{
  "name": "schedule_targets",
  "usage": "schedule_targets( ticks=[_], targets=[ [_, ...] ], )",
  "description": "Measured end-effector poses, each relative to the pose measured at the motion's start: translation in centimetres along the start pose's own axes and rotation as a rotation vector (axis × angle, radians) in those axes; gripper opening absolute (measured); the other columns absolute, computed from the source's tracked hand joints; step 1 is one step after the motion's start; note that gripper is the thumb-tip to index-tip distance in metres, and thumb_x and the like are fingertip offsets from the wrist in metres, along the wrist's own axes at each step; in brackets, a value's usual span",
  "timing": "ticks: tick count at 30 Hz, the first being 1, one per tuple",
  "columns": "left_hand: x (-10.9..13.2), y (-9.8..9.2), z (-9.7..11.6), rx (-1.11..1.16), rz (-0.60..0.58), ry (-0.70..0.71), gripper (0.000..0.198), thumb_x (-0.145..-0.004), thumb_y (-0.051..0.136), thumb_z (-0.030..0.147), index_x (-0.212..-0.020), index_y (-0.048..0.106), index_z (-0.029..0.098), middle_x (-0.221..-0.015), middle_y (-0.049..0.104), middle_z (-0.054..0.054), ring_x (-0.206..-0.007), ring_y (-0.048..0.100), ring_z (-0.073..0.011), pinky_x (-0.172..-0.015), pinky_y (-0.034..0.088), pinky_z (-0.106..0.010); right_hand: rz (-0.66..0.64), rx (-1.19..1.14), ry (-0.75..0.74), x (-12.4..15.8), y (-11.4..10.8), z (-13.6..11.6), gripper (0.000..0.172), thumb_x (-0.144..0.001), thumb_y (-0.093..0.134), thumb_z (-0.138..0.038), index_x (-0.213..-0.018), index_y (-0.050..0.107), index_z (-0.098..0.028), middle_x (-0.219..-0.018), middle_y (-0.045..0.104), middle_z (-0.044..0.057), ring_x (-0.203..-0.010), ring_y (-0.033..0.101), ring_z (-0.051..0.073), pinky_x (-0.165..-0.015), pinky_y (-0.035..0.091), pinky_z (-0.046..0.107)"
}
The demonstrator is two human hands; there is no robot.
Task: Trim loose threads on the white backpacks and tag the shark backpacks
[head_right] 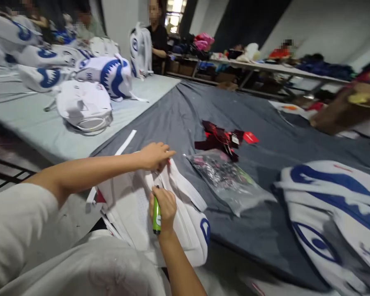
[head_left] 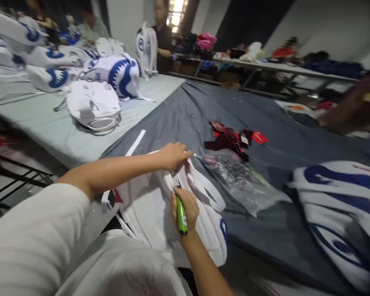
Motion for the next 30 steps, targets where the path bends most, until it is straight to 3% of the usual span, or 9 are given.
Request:
schedule_targets(
  ticks=[3, 6, 8, 12, 14, 18, 24, 27, 30],
  targets=[
    [0.1, 1.1, -0.1, 0.068, -0.021, 0.082, 0.086, -0.077, 0.073, 0.043, -0.149, 0.035, 0.016, -0.141, 0.053, -0.019, -0.127, 0.052, -0.0315, -0.097, 0.049, -0.042, -0.068, -0.055, 0.023, -0.8, 0.5, 1.0, 0.023, -0.092, 0.057, -0.011, -0.112, 0.064, -0.019, -0.092, 0.076, 0.008, -0.084, 0.073, 0.019, -0.078, 0.058, 0.035],
    [0.6, 1.4, 0.1, 0.019, -0.068, 0.103, 0.118, -0.07, 0.077, 0.058, -0.158, 0.011, 0.014, -0.158, 0.03, -0.022, -0.145, 0.025, -0.0386, -0.111, 0.031, -0.057, -0.071, -0.114, 0.044, -1.2, 0.7, 1.8, 0.027, -0.091, 0.058, -0.009, -0.115, 0.064, -0.02, -0.095, 0.076, 0.007, -0.086, 0.073, 0.018, -0.08, 0.06, 0.032],
    [0.4, 1.8, 0.5, -0.053, -0.107, 0.09, 0.125, -0.067, 0.08, 0.052, -0.159, 0.004, 0.014, -0.162, 0.021, -0.021, -0.147, 0.018, -0.0398, -0.113, 0.026, -0.06, -0.05, -0.131, 0.067, -1.1, 0.6, 2.3, 0.031, -0.09, 0.059, -0.008, -0.119, 0.062, -0.021, -0.099, 0.076, 0.006, -0.088, 0.073, 0.017, -0.081, 0.06, 0.031],
    [-0.8, 3.2, 0.5, -0.027, -0.173, 0.026, 0.115, -0.073, 0.076, 0.041, -0.159, 0.004, 0.011, -0.15, 0.041, -0.021, -0.128, 0.043, -0.0352, -0.099, 0.04, -0.044, -0.059, 0.036, 0.159, -1.3, -0.7, 4.6, 0.032, -0.095, 0.055, -0.015, -0.126, 0.059, -0.023, -0.099, 0.076, 0.006, -0.084, 0.074, 0.019, -0.081, 0.059, 0.031],
    [-1.1, 3.6, 0.3, 0.017, -0.175, 0.03, 0.105, -0.078, 0.07, 0.041, -0.158, 0.01, 0.01, -0.144, 0.046, -0.019, -0.123, 0.046, -0.0329, -0.093, 0.042, -0.04, -0.115, 0.203, 0.222, -2.0, -1.3, 6.2, 0.028, -0.097, 0.053, -0.022, -0.124, 0.061, -0.02, -0.097, 0.076, 0.009, -0.084, 0.073, 0.022, -0.081, 0.058, 0.035],
    [-1.0, 3.6, 0.1, 0.035, -0.151, 0.037, 0.091, -0.081, 0.064, 0.037, -0.155, 0.019, 0.009, -0.145, 0.045, -0.018, -0.125, 0.043, -0.0317, -0.092, 0.041, -0.04, -0.392, 0.416, 0.386, -3.9, -0.2, 8.6, 0.044, -0.092, 0.062, -0.039, -0.129, 0.055, -0.016, -0.109, 0.071, 0.015, -0.101, 0.066, 0.031, -0.082, 0.053, 0.041],
    [-1.3, 3.9, 0.0, 0.053, -0.146, -0.034, 0.089, -0.081, 0.068, 0.037, -0.154, 0.024, 0.012, -0.152, 0.038, -0.017, -0.126, 0.044, -0.032, -0.092, 0.044, -0.043, -0.763, 0.656, 0.555, -5.4, 3.3, 8.7, 0.06, -0.083, 0.073, -0.029, -0.132, 0.045, -0.01, -0.118, 0.063, 0.024, -0.107, 0.062, 0.037, -0.077, 0.048, 0.039],
    [-1.2, 4.0, -0.5, 0.08, -0.167, -0.133, 0.094, -0.078, 0.074, 0.04, -0.154, 0.025, 0.017, -0.159, 0.029, -0.017, -0.133, 0.039, -0.0351, -0.092, 0.046, -0.044, -0.824, 0.635, 0.568, -5.3, 3.5, 8.6, 0.062, -0.084, 0.071, -0.029, -0.136, 0.04, -0.011, -0.114, 0.065, 0.02, -0.1, 0.064, 0.035, -0.073, 0.046, 0.037],
    [-1.0, 3.9, -0.8, 0.115, -0.195, -0.157, 0.092, -0.079, 0.075, 0.037, -0.154, 0.025, 0.021, -0.161, 0.025, -0.017, -0.134, 0.04, -0.0352, -0.088, 0.049, -0.042, -0.788, 0.588, 0.568, -5.1, 3.3, 9.0, 0.063, -0.086, 0.068, -0.028, -0.138, 0.037, -0.012, -0.115, 0.066, 0.018, -0.101, 0.063, 0.033, -0.072, 0.044, 0.035]
  ],
)
Point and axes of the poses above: each hand's wrist, its own x-axis away from the middle knuckle, its own y-axis out of the palm, z = x × y, the point moved 6 cm from there along -x, towards the middle knuckle
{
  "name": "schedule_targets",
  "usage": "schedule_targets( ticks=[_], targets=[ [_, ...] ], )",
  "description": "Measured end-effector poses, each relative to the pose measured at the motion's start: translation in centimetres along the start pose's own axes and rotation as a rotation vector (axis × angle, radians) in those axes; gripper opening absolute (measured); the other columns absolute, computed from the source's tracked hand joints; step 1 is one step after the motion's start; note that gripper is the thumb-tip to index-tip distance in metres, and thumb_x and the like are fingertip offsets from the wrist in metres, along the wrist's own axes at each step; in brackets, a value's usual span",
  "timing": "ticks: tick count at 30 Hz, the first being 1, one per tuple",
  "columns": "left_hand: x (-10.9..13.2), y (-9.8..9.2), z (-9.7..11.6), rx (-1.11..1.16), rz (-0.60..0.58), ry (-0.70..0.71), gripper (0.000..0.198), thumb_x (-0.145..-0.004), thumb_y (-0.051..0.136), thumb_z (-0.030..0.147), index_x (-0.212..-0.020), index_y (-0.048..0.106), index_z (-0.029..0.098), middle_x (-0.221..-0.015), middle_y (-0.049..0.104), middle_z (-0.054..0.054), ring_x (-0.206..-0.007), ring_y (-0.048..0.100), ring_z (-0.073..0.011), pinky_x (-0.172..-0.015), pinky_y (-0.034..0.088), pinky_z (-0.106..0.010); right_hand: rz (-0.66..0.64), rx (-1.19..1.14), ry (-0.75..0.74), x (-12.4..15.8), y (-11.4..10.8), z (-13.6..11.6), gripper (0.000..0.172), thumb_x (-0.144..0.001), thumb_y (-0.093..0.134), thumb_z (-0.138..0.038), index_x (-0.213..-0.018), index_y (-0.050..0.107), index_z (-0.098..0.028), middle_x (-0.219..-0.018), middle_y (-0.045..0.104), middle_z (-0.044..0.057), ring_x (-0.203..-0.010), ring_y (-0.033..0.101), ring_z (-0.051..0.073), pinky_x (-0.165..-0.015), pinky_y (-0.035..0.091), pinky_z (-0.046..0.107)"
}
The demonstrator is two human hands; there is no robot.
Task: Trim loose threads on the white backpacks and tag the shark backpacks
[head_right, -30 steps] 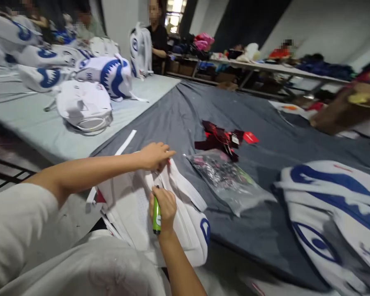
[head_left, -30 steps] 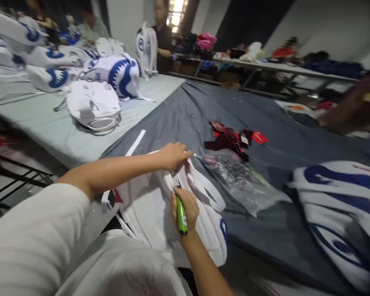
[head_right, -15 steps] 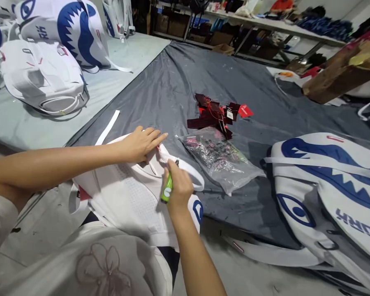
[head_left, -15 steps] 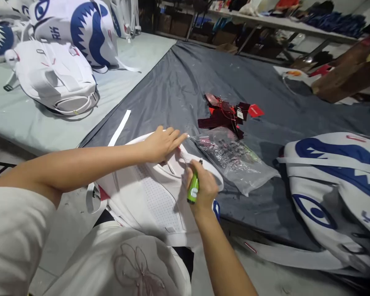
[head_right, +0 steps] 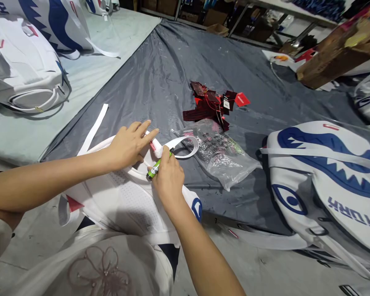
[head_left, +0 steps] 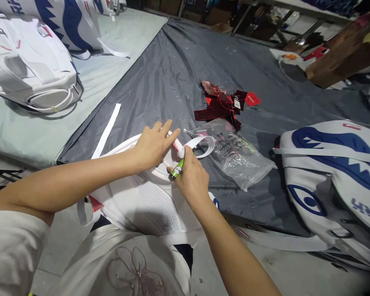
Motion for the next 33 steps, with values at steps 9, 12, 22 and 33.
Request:
schedule_targets(
  ticks=[9, 12, 22, 33],
  targets=[
    [-0.4, 0.1, -0.2, 0.047, -0.032, 0.02, 0.085, -0.082, 0.068, 0.034, -0.153, 0.025, 0.02, -0.159, 0.028, -0.014, -0.129, 0.044, -0.0333, -0.09, 0.047, -0.041, 0.354, -0.099, -0.113, 4.8, -2.6, 3.4, 0.046, -0.097, 0.046, -0.048, -0.129, 0.052, -0.016, -0.095, 0.07, 0.01, -0.088, 0.065, 0.026, -0.094, 0.043, 0.045],
    [-0.2, 0.1, -0.1, 0.063, -0.032, 0.021, 0.08, -0.084, 0.066, 0.031, -0.153, 0.026, 0.021, -0.16, 0.026, -0.014, -0.131, 0.042, -0.0332, -0.092, 0.046, -0.041, 0.497, -0.286, -0.053, 7.0, -4.8, 4.0, 0.036, -0.093, 0.052, -0.054, -0.105, 0.059, -0.02, -0.082, 0.064, 0.005, -0.077, 0.062, 0.023, -0.079, 0.049, 0.038],
    [0.0, -0.3, -0.4, 0.065, -0.015, 0.045, 0.077, -0.084, 0.066, 0.027, -0.151, 0.029, 0.019, -0.159, 0.028, -0.016, -0.126, 0.046, -0.0327, -0.09, 0.047, -0.04, -0.106, -0.707, -0.303, 2.1, -1.8, 0.8, 0.026, -0.087, 0.07, -0.035, -0.109, 0.071, -0.022, -0.111, 0.075, 0.005, -0.103, 0.07, 0.023, -0.091, 0.054, 0.036],
    [-0.4, 0.1, -0.6, 0.095, 0.005, 0.052, 0.075, -0.084, 0.065, 0.025, -0.15, 0.031, 0.019, -0.158, 0.03, -0.016, -0.125, 0.048, -0.033, -0.089, 0.047, -0.04, -0.114, -0.353, -0.426, 2.2, -2.5, -0.9, 0.028, -0.09, 0.058, -0.023, -0.116, 0.07, -0.021, -0.093, 0.075, 0.007, -0.084, 0.07, 0.022, -0.081, 0.055, 0.036]
  ],
)
Point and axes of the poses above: each hand's wrist, its own x-axis away from the middle knuckle, its own y-axis out of the palm, z = x × y, the point moved 6 cm from there along -x, towards the middle knuckle
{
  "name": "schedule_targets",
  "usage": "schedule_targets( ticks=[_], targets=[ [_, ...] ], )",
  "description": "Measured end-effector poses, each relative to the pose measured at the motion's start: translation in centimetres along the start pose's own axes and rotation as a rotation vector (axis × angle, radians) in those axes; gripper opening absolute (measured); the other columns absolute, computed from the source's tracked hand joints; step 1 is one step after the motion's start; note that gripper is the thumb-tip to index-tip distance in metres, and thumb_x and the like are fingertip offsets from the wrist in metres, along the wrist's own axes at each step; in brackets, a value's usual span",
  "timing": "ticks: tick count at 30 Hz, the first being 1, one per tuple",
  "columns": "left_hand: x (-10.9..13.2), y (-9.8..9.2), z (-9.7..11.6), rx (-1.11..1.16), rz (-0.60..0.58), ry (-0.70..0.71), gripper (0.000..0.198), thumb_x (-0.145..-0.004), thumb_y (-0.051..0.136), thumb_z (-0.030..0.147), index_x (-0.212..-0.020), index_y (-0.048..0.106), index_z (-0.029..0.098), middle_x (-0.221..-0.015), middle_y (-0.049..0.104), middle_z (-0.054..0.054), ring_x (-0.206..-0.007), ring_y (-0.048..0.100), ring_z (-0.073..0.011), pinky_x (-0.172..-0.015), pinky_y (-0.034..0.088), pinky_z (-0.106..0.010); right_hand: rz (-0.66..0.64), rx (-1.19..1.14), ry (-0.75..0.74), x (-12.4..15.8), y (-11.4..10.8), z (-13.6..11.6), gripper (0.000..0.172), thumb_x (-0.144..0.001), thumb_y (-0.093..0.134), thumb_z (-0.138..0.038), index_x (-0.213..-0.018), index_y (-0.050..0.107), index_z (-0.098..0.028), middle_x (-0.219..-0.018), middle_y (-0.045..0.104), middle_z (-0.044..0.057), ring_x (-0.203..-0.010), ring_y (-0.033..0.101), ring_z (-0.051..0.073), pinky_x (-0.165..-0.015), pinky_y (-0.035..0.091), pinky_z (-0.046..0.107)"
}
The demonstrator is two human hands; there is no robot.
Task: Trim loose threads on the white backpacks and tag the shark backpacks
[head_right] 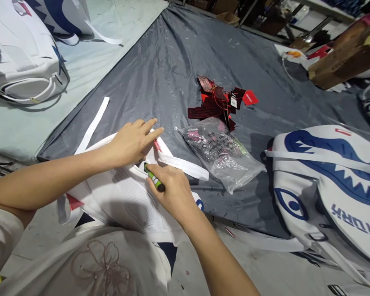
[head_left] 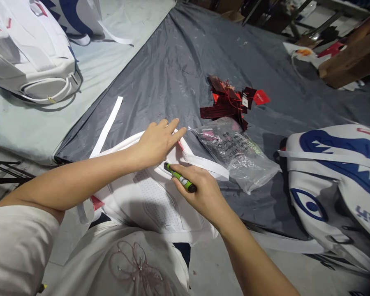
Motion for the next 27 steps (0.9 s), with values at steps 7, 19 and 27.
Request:
schedule_targets(
  ticks=[7, 19, 27],
  targets=[
    [0.1, 0.05, 0.07, 0.002, 0.012, 0.0, 0.071, -0.086, 0.06, 0.021, -0.151, 0.03, 0.018, -0.158, 0.03, -0.016, -0.125, 0.048, -0.0328, -0.089, 0.047, -0.041, 0.0, 0.059, -0.032, -0.04, 0.15, -0.17, 0.028, -0.089, 0.059, -0.02, -0.114, 0.07, -0.018, -0.1, 0.073, 0.009, -0.094, 0.068, 0.025, -0.085, 0.054, 0.039],
    [0.07, 0.44, -0.13, 0.014, 0.059, 0.014, 0.071, -0.084, 0.059, 0.022, -0.15, 0.032, 0.018, -0.157, 0.033, -0.016, -0.123, 0.049, -0.0333, -0.087, 0.047, -0.042, -0.024, 0.092, -0.04, -0.37, 0.27, -1.0, 0.028, -0.089, 0.057, -0.018, -0.114, 0.069, -0.021, -0.105, 0.074, 0.007, -0.097, 0.069, 0.025, -0.082, 0.054, 0.036],
    [-0.03, 0.61, -0.1, 0.005, 0.06, 0.017, 0.071, -0.084, 0.059, 0.022, -0.15, 0.032, 0.018, -0.157, 0.034, -0.016, -0.121, 0.05, -0.0328, -0.086, 0.046, -0.041, -0.003, 0.075, -0.039, -0.23, 0.45, -0.95, 0.029, -0.09, 0.056, -0.018, -0.116, 0.068, -0.022, -0.109, 0.074, 0.008, -0.099, 0.069, 0.024, -0.084, 0.055, 0.036]
  ],
)
Point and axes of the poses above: each hand's wrist, its own x-axis away from the middle knuckle, its own y-axis out of the palm, z = x × y, the point moved 6 cm from there along -x, towards the middle knuckle
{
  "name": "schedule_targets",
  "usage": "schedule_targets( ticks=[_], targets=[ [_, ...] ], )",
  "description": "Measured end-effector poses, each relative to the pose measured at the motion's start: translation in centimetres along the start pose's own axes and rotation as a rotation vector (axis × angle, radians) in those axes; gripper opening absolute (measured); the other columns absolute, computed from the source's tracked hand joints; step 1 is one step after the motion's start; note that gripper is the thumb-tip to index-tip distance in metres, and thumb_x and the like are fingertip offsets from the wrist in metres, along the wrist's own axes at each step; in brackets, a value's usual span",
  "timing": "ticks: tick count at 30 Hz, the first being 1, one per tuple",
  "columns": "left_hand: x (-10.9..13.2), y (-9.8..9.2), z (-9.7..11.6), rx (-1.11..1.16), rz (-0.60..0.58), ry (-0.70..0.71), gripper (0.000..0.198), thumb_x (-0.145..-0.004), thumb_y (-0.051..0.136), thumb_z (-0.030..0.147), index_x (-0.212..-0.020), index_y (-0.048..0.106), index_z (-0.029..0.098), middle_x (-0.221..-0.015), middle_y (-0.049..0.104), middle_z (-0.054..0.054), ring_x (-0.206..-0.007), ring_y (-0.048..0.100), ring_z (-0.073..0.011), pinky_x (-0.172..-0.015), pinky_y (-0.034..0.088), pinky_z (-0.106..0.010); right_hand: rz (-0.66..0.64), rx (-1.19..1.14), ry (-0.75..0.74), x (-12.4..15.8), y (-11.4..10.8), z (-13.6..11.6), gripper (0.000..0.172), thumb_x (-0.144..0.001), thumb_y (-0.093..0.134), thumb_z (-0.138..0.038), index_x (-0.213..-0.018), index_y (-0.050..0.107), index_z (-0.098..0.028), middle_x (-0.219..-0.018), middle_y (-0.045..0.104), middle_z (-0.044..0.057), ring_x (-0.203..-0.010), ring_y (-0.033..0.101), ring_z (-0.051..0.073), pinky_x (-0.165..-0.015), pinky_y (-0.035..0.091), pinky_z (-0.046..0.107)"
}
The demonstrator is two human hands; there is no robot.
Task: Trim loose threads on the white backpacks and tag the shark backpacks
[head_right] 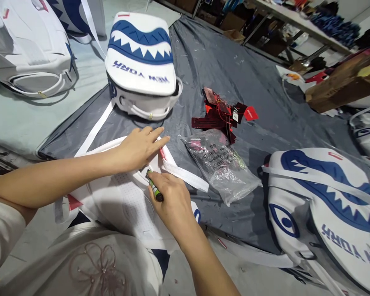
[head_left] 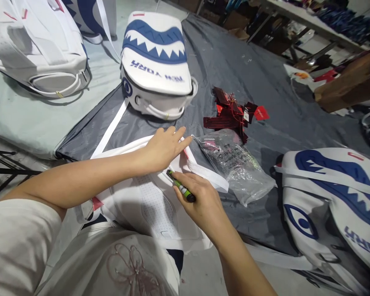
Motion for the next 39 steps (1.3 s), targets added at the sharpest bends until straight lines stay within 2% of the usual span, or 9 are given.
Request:
schedule_targets(
  ticks=[4, 13, 19, 25, 31, 33, 35, 37, 39],
  targets=[
    [0.0, 0.0, 0.0, -0.009, 0.026, -0.001, 0.066, -0.085, 0.058, 0.022, -0.148, 0.036, 0.018, -0.154, 0.038, -0.015, -0.119, 0.051, -0.0322, -0.083, 0.045, -0.039, -0.004, -0.043, -0.007, -0.1, 0.0, 0.0, 0.03, -0.089, 0.056, -0.017, -0.117, 0.068, -0.021, -0.112, 0.074, 0.007, -0.1, 0.069, 0.024, -0.086, 0.056, 0.038],
    [0.0, 0.1, -0.1, 0.02, 0.012, -0.03, 0.067, -0.085, 0.056, 0.02, -0.149, 0.036, 0.024, -0.158, 0.034, -0.012, -0.122, 0.051, -0.0318, -0.085, 0.044, -0.04, 0.048, -0.14, 0.022, 0.1, -0.1, 0.2, 0.03, -0.091, 0.055, -0.019, -0.118, 0.069, -0.021, -0.113, 0.074, 0.007, -0.104, 0.069, 0.023, -0.091, 0.057, 0.039],
    [0.0, 0.0, 0.0, -0.004, 0.022, -0.007, 0.065, -0.086, 0.055, 0.02, -0.148, 0.036, 0.02, -0.156, 0.036, -0.015, -0.119, 0.052, -0.0326, -0.082, 0.045, -0.04, 0.041, -0.145, 0.032, 0.2, -0.2, 0.3, 0.03, -0.09, 0.056, -0.019, -0.117, 0.069, -0.018, -0.112, 0.074, 0.008, -0.102, 0.07, 0.023, -0.09, 0.057, 0.039],
    [0.1, -0.1, 0.0, 0.004, -0.006, -0.008, 0.068, -0.086, 0.058, 0.022, -0.149, 0.034, 0.021, -0.157, 0.034, -0.014, -0.122, 0.051, -0.0326, -0.084, 0.045, -0.039, 0.018, -0.089, 0.051, 0.5, -0.4, 0.5, 0.03, -0.09, 0.057, -0.02, -0.117, 0.07, -0.019, -0.11, 0.075, 0.008, -0.101, 0.07, 0.025, -0.087, 0.057, 0.042],
    [0.1, -0.4, -0.2, 0.001, -0.033, 0.004, 0.069, -0.085, 0.058, 0.02, -0.15, 0.033, 0.019, -0.158, 0.032, -0.016, -0.122, 0.05, -0.0341, -0.086, 0.049, -0.041, 0.023, -0.17, 0.087, 0.4, -0.2, 0.7, 0.026, -0.09, 0.059, -0.023, -0.113, 0.072, -0.019, -0.107, 0.076, 0.006, -0.096, 0.072, 0.024, -0.087, 0.056, 0.037],
    [0.3, -1.0, -0.2, 0.003, -0.099, 0.025, 0.078, -0.082, 0.062, 0.02, -0.152, 0.029, 0.02, -0.16, 0.026, -0.017, -0.126, 0.048, -0.0356, -0.087, 0.051, -0.042, 0.038, -0.239, 0.109, 0.6, 0.0, 0.7, 0.026, -0.092, 0.06, -0.028, -0.114, 0.071, -0.02, -0.109, 0.076, 0.005, -0.096, 0.073, 0.023, -0.086, 0.056, 0.035],
    [1.0, -1.8, -0.3, -0.003, -0.201, 0.026, 0.093, -0.078, 0.069, 0.021, -0.156, 0.018, 0.023, -0.165, 0.013, -0.017, -0.134, 0.041, -0.0383, -0.088, 0.052, -0.042, 0.093, -0.29, 0.099, 0.8, 0.2, 0.2, 0.029, -0.093, 0.06, -0.032, -0.117, 0.07, -0.02, -0.113, 0.075, 0.005, -0.098, 0.072, 0.022, -0.086, 0.056, 0.034],
    [2.2, -2.9, -0.5, -0.024, -0.284, -0.028, 0.107, -0.075, 0.073, 0.021, -0.159, 0.006, 0.027, -0.167, -0.001, -0.016, -0.14, 0.034, -0.0408, -0.089, 0.054, -0.043, 0.167, -0.3, 0.048, 1.1, 0.3, -0.7, 0.031, -0.093, 0.059, -0.033, -0.12, 0.069, -0.02, -0.115, 0.074, 0.005, -0.099, 0.072, 0.022, -0.089, 0.055, 0.034],
    [3.9, -4.1, -0.6, -0.06, -0.317, -0.12, 0.112, -0.076, 0.072, 0.018, -0.159, -0.002, 0.03, -0.166, -0.008, -0.015, -0.14, 0.034, -0.0415, -0.089, 0.055, -0.044, 0.203, -0.28, 0.002, 1.3, 0.5, -2.1, 0.03, -0.093, 0.057, -0.031, -0.119, 0.07, -0.021, -0.112, 0.075, 0.005, -0.095, 0.072, 0.022, -0.089, 0.054, 0.034]
  ],
)
Point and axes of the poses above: each hand's wrist, its own x-axis away from the middle knuckle, its own y-axis out of the palm, z = x × y, the point moved 6 cm from there along -x, towards the middle knuckle
